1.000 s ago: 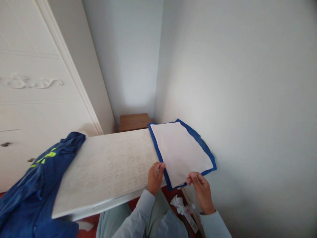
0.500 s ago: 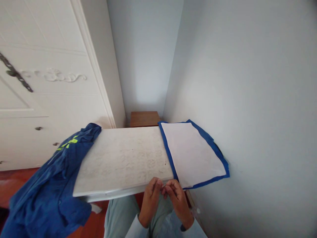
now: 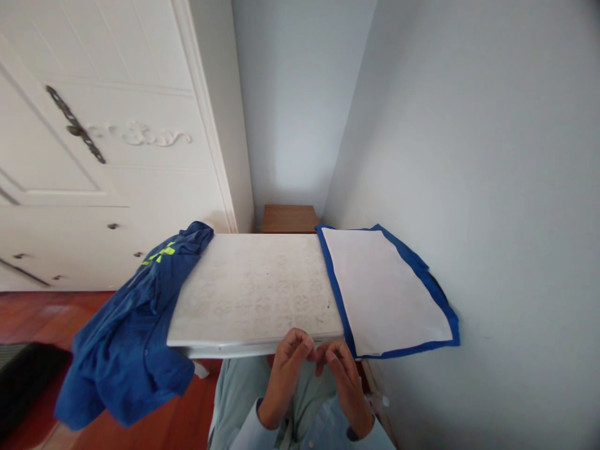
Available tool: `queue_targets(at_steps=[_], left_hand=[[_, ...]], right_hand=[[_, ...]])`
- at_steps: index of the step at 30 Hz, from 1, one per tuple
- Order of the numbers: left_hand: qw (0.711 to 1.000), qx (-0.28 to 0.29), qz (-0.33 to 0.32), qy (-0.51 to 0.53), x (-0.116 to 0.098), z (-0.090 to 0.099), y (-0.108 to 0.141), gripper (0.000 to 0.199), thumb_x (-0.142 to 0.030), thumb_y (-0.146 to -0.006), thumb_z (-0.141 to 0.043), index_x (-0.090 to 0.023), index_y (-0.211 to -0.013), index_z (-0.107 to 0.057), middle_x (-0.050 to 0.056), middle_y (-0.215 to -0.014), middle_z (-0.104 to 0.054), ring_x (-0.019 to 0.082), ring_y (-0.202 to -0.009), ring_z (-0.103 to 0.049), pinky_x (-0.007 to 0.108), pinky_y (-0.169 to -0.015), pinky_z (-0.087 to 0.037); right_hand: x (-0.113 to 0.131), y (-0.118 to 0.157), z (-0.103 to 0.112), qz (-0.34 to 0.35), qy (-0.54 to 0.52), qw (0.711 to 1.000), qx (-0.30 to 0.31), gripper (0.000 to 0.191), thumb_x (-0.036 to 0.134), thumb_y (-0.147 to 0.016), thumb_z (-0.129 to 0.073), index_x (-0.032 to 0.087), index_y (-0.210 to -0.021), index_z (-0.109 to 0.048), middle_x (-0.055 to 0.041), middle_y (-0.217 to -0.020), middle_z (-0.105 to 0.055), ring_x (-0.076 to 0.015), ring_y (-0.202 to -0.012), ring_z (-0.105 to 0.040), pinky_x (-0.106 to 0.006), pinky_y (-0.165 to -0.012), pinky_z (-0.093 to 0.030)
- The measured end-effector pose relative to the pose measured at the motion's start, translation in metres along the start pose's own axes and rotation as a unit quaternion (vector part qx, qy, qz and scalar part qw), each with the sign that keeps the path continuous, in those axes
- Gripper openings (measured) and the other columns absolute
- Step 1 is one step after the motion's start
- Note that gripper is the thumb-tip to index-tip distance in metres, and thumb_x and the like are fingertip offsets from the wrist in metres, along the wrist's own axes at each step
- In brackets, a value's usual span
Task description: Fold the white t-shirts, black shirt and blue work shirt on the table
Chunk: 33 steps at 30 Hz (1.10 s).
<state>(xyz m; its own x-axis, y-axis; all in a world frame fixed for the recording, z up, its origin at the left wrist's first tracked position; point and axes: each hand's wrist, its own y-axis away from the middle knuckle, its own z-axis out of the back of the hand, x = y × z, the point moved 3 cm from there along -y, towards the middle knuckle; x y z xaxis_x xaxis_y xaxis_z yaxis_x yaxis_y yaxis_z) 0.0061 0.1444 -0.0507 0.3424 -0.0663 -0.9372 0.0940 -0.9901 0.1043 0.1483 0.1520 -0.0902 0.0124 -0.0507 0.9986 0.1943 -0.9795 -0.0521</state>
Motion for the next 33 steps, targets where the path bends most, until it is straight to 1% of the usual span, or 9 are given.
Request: queue_targets(at_steps=[2,6,11,14,18,21,24,28,33], left_hand=[[1.0,-0.008,-0.001,0.003,0.001,0.002,-0.001,0.038,-0.054,-0.083,-0.066,-0.018,-0.074,-0.057,0.002,-0.07,-0.061,0.016,-0.07,-0.056,0.029,-0.072,-0.046],[1.0,-0.024,-0.004,0.018,0.004,0.01,-0.009,0.038,-0.054,-0.085,-0.061,-0.018,-0.073,-0.056,0.004,-0.07,-0.061,0.017,-0.069,-0.056,0.03,-0.071,-0.046],[0.999,-0.042,-0.008,0.002,0.004,0.028,-0.022,0.035,-0.051,-0.081,-0.063,-0.018,-0.073,-0.056,0.003,-0.068,-0.061,0.016,-0.068,-0.056,0.029,-0.07,-0.046],[0.998,-0.054,-0.014,-0.004,0.002,0.04,-0.033,0.034,-0.049,-0.08,-0.065,-0.017,-0.074,-0.055,0.002,-0.068,-0.061,0.015,-0.067,-0.056,0.029,-0.069,-0.046],[0.997,-0.07,-0.014,0.027,0.003,0.057,-0.055,0.03,-0.046,-0.079,-0.066,-0.017,-0.076,-0.055,0.002,-0.07,-0.063,0.015,-0.068,-0.059,0.028,-0.069,-0.047],[0.995,-0.074,-0.038,0.055,0.002,0.066,-0.074,0.029,-0.044,-0.078,-0.067,-0.017,-0.077,-0.055,0.001,-0.07,-0.062,0.014,-0.068,-0.059,0.028,-0.069,-0.048],[0.992,-0.062,-0.057,0.089,-0.003,0.07,-0.09,0.027,-0.041,-0.078,-0.068,-0.018,-0.077,-0.054,0.0,-0.07,-0.061,0.013,-0.068,-0.058,0.028,-0.069,-0.048],[0.991,-0.041,-0.056,0.117,-0.007,0.069,-0.097,0.021,-0.034,-0.076,-0.067,-0.017,-0.079,-0.054,0.0,-0.07,-0.061,0.012,-0.068,-0.058,0.027,-0.069,-0.047],[0.993,-0.034,-0.06,0.093,-0.003,0.071,-0.093,0.018,-0.029,-0.075,-0.067,-0.017,-0.082,-0.056,-0.001,-0.07,-0.061,0.012,-0.069,-0.059,0.027,-0.071,-0.046]], right_hand=[[0.0,-0.002,-0.001,-0.002,-0.01,1.0,-0.003,0.037,0.057,-0.097,-0.047,0.024,-0.086,-0.06,-0.0016,-0.081,-0.06,-0.0159,-0.075,-0.058,-0.03,-0.079,-0.046],[-0.002,-0.01,-0.003,-0.009,-0.046,0.999,-0.001,0.039,0.056,-0.096,-0.047,0.022,-0.079,-0.058,-0.0031,-0.08,-0.058,-0.0162,-0.071,-0.055,-0.031,-0.073,-0.046],[0.001,-0.03,-0.011,-0.002,-0.091,0.996,0.008,0.038,0.053,-0.094,-0.051,0.021,-0.074,-0.052,-0.0038,-0.077,-0.056,-0.0155,-0.069,-0.052,-0.031,-0.068,-0.044],[0.008,-0.047,-0.02,0.006,-0.131,0.991,0.025,0.035,0.05,-0.094,-0.052,0.02,-0.075,-0.05,-0.0028,-0.078,-0.056,-0.0141,-0.068,-0.053,-0.029,-0.067,-0.045],[0.014,-0.077,-0.034,0.004,-0.179,0.983,0.043,0.038,0.053,-0.089,-0.058,0.019,-0.075,-0.047,-0.0018,-0.078,-0.058,-0.0121,-0.064,-0.054,-0.027,-0.063,-0.045],[0.011,-0.1,-0.045,-0.016,-0.195,0.979,0.057,0.038,0.054,-0.086,-0.058,0.02,-0.075,-0.046,-0.0016,-0.075,-0.058,-0.0118,-0.061,-0.053,-0.026,-0.059,-0.045],[0.005,-0.115,-0.054,-0.021,-0.2,0.978,0.064,0.035,0.051,-0.085,-0.057,0.02,-0.073,-0.043,-0.0009,-0.072,-0.056,-0.0119,-0.059,-0.052,-0.026,-0.058,-0.044],[-0.003,-0.12,-0.059,-0.014,-0.203,0.977,0.062,0.03,0.045,-0.085,-0.057,0.02,-0.073,-0.044,-0.0007,-0.073,-0.056,-0.012,-0.061,-0.053,-0.026,-0.061,-0.044],[-0.007,-0.114,-0.057,0.008,-0.179,0.982,0.065,0.029,0.043,-0.087,-0.054,0.02,-0.074,-0.043,-0.0011,-0.076,-0.056,-0.0128,-0.065,-0.053,-0.026,-0.064,-0.044]])
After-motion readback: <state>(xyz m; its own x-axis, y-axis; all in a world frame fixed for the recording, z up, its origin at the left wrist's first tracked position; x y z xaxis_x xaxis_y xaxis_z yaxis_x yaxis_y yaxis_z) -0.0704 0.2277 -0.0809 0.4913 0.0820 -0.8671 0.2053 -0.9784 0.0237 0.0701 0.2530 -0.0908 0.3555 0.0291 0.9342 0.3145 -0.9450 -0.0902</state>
